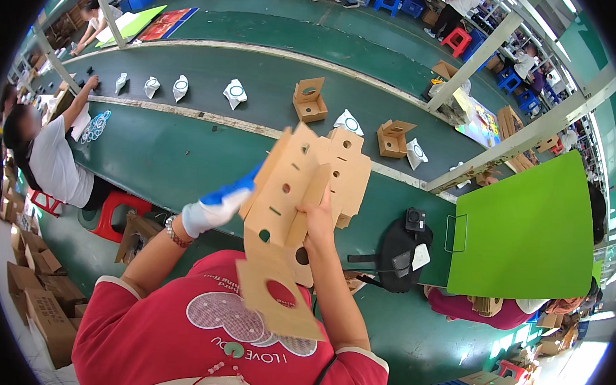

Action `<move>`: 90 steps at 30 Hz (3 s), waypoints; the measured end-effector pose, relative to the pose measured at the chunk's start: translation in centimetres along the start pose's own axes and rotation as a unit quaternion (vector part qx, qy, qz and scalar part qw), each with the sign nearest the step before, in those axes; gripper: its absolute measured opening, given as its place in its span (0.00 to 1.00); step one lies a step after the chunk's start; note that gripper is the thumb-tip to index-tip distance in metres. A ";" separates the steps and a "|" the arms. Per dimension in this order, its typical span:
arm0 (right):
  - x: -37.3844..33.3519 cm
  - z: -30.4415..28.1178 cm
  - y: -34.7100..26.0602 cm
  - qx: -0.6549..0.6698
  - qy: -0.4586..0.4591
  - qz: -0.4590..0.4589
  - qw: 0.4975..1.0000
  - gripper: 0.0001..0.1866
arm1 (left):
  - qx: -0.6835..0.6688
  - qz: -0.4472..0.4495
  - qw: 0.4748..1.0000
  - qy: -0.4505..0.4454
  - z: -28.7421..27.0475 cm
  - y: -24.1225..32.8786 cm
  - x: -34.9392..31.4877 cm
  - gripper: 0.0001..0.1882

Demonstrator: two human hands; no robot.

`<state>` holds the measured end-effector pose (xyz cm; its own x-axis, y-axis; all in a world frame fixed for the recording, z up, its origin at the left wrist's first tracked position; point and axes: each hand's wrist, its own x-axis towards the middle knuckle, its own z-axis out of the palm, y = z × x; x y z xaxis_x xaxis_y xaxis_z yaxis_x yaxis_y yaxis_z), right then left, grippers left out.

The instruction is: Folding cardboard packaging components at an assembly station.

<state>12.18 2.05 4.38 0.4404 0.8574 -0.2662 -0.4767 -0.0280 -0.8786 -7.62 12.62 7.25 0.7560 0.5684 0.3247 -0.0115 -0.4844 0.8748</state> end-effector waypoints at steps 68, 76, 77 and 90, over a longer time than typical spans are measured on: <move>5.5 -1.0 -1.5 -0.325 -0.038 0.032 0.944 0.14 | -0.234 -0.063 0.969 -0.054 -3.4 -4.8 -3.2 0.44; 0.3 5.6 0.7 -0.035 -0.060 0.035 0.997 0.37 | -0.389 -0.152 0.897 0.146 0.9 -4.2 -1.0 0.33; -0.4 4.8 0.9 -0.036 -0.053 0.036 0.997 0.37 | -0.488 -0.101 0.846 0.187 1.1 -4.3 -0.8 0.31; -4.5 -1.4 2.1 -0.211 -0.055 -0.078 0.973 0.42 | -0.635 -0.178 0.749 0.064 5.8 -6.8 -2.1 0.25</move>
<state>10.23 -2.59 3.19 0.3868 0.9176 -0.0921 -0.0443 -0.0813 -0.9957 -5.39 10.87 -1.50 0.7910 0.6097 -0.0502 -0.4987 0.6901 0.5245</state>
